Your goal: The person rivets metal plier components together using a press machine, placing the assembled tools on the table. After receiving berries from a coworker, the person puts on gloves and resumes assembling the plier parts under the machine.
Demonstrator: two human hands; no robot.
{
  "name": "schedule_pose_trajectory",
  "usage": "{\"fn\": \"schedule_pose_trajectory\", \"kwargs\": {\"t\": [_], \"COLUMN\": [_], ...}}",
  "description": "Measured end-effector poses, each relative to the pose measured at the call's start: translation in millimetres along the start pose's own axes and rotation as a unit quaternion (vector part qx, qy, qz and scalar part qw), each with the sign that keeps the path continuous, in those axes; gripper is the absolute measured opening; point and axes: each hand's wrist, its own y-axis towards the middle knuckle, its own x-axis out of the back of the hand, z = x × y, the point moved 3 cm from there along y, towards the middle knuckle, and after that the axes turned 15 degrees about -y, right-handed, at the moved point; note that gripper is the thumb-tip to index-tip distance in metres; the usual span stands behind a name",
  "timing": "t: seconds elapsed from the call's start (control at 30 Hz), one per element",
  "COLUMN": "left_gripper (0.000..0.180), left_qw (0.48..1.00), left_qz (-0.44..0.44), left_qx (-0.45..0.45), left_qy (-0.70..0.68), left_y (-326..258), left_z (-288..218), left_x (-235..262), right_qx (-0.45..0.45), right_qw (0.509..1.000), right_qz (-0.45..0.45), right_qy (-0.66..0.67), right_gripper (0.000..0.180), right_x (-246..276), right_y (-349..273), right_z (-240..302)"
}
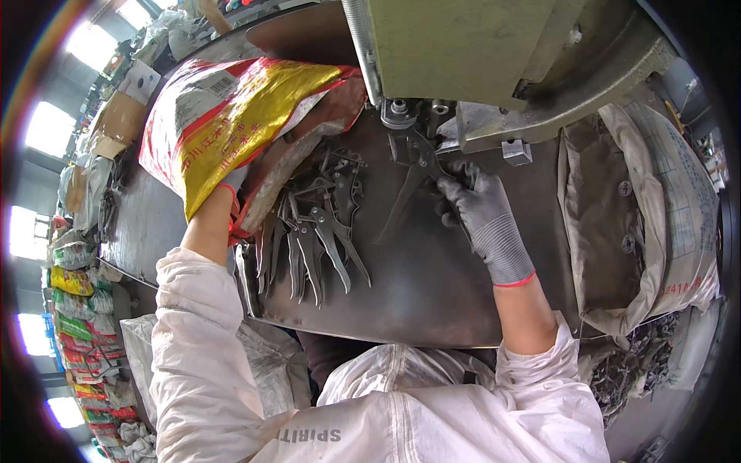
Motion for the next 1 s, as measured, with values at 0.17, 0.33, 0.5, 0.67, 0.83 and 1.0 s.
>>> {"fn": "schedule_pose_trajectory", "kwargs": {"t": [0.17,0.33,0.5,0.67,0.83,1.0], "left_gripper": [0.05,0.049,0.045,0.04,0.038,0.036], "left_qw": [0.987,0.96,0.94,0.993,0.995,0.996], "left_qz": [0.121,0.199,0.163,0.001,-0.095,-0.08], "left_qx": [0.096,0.179,-0.098,-0.013,-0.001,-0.001], "left_qy": [0.04,0.076,0.283,0.12,-0.021,-0.05], "left_y": [-16.6,-29.6,-40.9,-45.3,-55.7,-63.4], "left_z": [-23.1,-36.2,-14.1,-3.3,-25.0,-55.1], "left_x": [0.9,22.9,17.5,10.2,22.3,22.9], "right_qx": [-0.015,0.004,-0.063,-0.036,-0.028,0.029], "right_qw": [0.999,0.999,0.997,0.999,0.999,0.999], "right_qz": [0.029,0.02,0.03,0.026,0.014,-0.023], "right_qy": [-0.002,-0.029,-0.012,-0.002,-0.024,0.014], "right_gripper": [0.021,0.024,0.033,0.031,0.029,0.025], "right_x": [9.6,12.2,2.8,4.0,3.2,-16.4], "right_y": [-1.2,19.1,22.6,18.3,6.6,-4.5], "right_z": [-5.9,-28.0,-27.4,-31.8,-23.5,-10.4]}}
